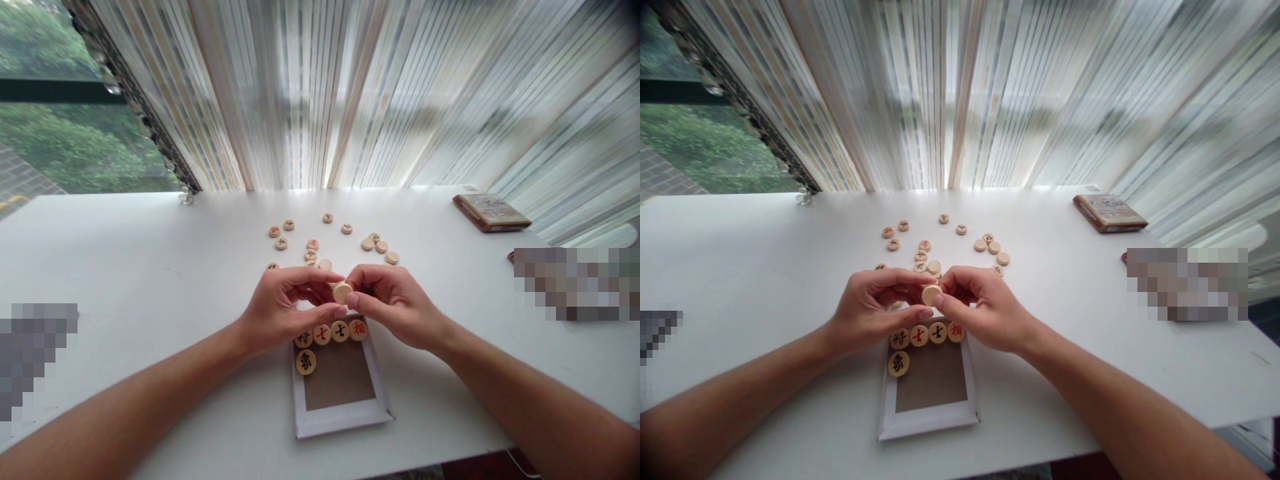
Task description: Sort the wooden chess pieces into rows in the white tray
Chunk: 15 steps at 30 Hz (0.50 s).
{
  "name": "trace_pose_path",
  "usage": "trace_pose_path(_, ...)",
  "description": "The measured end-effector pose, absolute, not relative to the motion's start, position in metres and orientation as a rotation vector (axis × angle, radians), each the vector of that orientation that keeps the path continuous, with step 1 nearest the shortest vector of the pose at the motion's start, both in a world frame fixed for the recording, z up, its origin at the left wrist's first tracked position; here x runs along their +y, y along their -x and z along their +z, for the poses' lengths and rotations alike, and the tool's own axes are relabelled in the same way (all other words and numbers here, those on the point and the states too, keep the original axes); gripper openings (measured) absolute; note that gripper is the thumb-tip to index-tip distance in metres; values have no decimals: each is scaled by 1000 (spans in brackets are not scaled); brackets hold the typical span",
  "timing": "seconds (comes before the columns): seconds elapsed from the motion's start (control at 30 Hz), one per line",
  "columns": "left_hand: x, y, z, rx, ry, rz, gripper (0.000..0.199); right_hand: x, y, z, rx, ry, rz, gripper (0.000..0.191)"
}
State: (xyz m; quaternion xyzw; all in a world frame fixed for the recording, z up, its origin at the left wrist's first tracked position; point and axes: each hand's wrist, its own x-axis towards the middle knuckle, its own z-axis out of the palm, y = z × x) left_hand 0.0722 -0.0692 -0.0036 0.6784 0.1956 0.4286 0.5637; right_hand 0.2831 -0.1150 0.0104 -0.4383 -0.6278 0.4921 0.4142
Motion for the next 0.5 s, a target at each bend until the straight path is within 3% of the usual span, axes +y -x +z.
trace_pose_path(0.3, -64, -72, -6, 517, -1735, 1113, 12, -114, -286, 9, -1704, 1088, 1030, 16)
trace_pose_path(0.5, -61, -69, -5, 449, -2027, 1270, 17, -112, -287, 12, -1742, 1072, 963, 22)
